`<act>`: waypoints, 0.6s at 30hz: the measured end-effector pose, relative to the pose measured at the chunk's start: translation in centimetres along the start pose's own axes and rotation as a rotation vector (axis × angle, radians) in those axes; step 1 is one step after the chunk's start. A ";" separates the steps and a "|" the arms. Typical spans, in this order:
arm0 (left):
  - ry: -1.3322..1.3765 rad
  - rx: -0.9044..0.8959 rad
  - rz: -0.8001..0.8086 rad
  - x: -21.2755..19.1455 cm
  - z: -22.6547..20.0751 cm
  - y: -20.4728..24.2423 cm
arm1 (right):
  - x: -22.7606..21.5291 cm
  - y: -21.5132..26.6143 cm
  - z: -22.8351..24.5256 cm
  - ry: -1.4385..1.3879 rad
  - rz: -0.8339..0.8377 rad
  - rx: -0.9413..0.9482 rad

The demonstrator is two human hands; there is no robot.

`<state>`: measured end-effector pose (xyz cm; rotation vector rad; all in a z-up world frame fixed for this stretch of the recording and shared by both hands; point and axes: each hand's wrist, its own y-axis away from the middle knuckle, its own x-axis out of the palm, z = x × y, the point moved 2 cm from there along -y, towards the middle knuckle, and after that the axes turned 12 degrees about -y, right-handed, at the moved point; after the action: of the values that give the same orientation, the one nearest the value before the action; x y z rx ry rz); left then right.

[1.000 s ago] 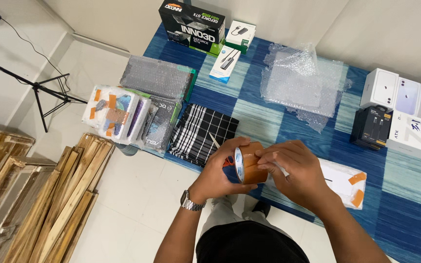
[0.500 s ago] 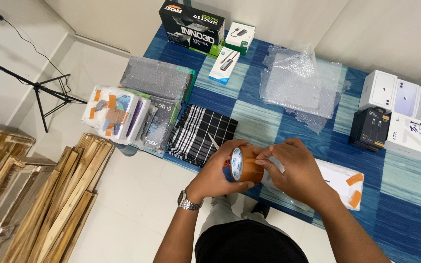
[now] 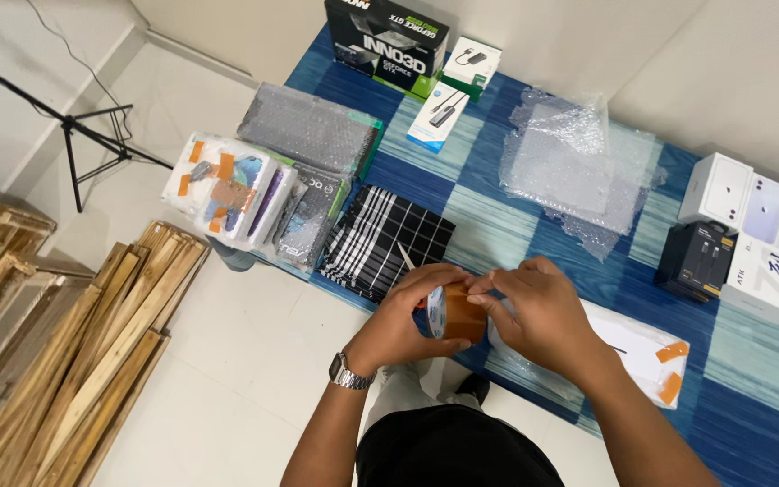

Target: The person wraps a box in bubble wrap and secures it using tape and scissors.

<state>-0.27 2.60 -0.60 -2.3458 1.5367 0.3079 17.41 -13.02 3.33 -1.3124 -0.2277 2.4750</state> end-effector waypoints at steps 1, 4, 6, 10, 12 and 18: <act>0.003 -0.003 -0.007 -0.4 0.0 0.2 | 0.1 -0.4 0.2 -0.001 0.007 -0.004; 0.045 -0.060 0.030 -1.4 0.7 0.9 | 0.5 -1.9 1.1 -0.112 0.029 0.021; 0.079 -0.083 0.066 -2.1 1.7 1.5 | 0.8 -3.2 1.8 -0.345 0.039 0.116; 0.054 -0.077 0.047 -3.2 1.8 2.3 | 1.6 -4.8 2.4 -0.424 0.119 0.267; 0.083 -0.097 0.023 -3.5 2.4 2.9 | 2.1 -5.5 2.7 -0.456 0.138 0.384; 0.064 -0.122 0.029 -5.0 3.2 4.3 | 3.7 -7.4 3.8 -0.508 0.188 0.464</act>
<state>-6.23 6.47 -2.39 -2.4500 1.6247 0.3458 13.94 -4.71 4.74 -0.5307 0.3544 2.7487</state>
